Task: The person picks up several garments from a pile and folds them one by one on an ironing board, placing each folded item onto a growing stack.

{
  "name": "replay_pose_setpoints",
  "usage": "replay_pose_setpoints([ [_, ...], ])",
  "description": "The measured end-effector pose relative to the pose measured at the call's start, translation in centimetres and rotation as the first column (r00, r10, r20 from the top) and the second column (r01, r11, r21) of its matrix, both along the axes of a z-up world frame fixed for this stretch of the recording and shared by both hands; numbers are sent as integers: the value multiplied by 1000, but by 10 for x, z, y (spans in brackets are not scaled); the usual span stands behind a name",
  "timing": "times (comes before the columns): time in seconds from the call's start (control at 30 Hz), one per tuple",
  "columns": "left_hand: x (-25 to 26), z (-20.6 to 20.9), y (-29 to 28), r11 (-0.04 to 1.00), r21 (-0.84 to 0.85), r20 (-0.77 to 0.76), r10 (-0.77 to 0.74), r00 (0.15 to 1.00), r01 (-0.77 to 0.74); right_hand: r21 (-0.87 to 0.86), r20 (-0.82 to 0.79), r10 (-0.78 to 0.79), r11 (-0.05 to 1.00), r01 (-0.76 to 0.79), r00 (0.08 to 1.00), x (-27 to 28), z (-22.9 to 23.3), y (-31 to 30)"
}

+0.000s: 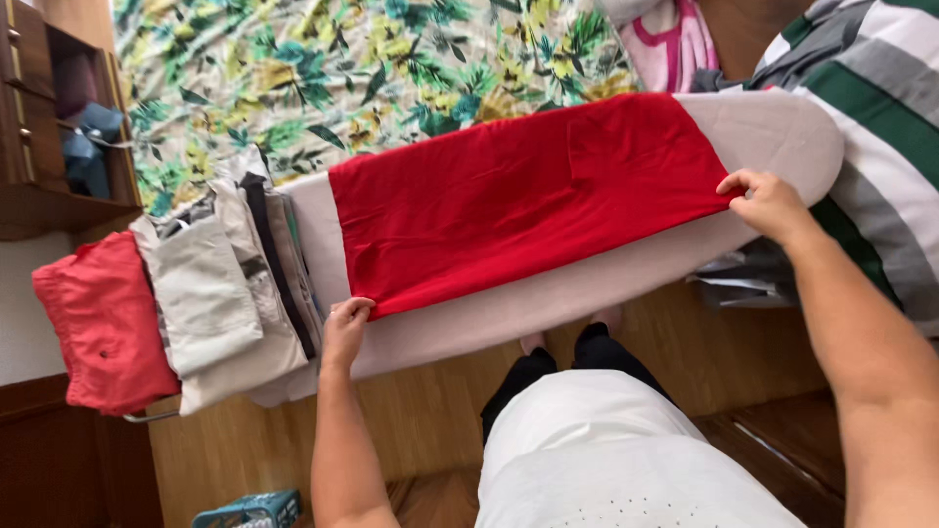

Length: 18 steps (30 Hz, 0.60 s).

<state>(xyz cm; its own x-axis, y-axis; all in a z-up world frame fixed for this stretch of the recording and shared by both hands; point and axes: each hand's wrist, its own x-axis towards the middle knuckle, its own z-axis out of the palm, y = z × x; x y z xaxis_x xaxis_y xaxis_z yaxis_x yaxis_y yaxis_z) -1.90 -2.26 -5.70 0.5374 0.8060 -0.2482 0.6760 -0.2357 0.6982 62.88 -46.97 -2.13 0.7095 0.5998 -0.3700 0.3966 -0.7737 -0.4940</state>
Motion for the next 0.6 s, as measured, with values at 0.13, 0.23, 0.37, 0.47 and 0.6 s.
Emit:
replay_pose_setpoints([
  [0.13, -1, 9, -28, 999, -10, -69, 49, 996, -50, -22, 75, 9, 1000, -7, 997, -15, -32, -24],
  [0.23, -14, -14, -37, 990, 105, -71, -82, 994, 89, -40, 160, 42, 999, -36, 986, -22, -42, -38],
  [0.37, -19, -4, -67, 1000, -14, -202, -27, 979, 25, 9, 197, 42, 999, -45, 979, -27, -62, -59],
  [0.47, -24, -15, -72, 987, 110, -117, -107, 987, 120, 37, 215, 4, 999, -12, 977, -27, -73, -61],
  [0.6, -36, -24, -66, 999, -31, -24, -41, 999, 41, 36, 387, 117, 989, -142, 915, -16, -89, -68],
])
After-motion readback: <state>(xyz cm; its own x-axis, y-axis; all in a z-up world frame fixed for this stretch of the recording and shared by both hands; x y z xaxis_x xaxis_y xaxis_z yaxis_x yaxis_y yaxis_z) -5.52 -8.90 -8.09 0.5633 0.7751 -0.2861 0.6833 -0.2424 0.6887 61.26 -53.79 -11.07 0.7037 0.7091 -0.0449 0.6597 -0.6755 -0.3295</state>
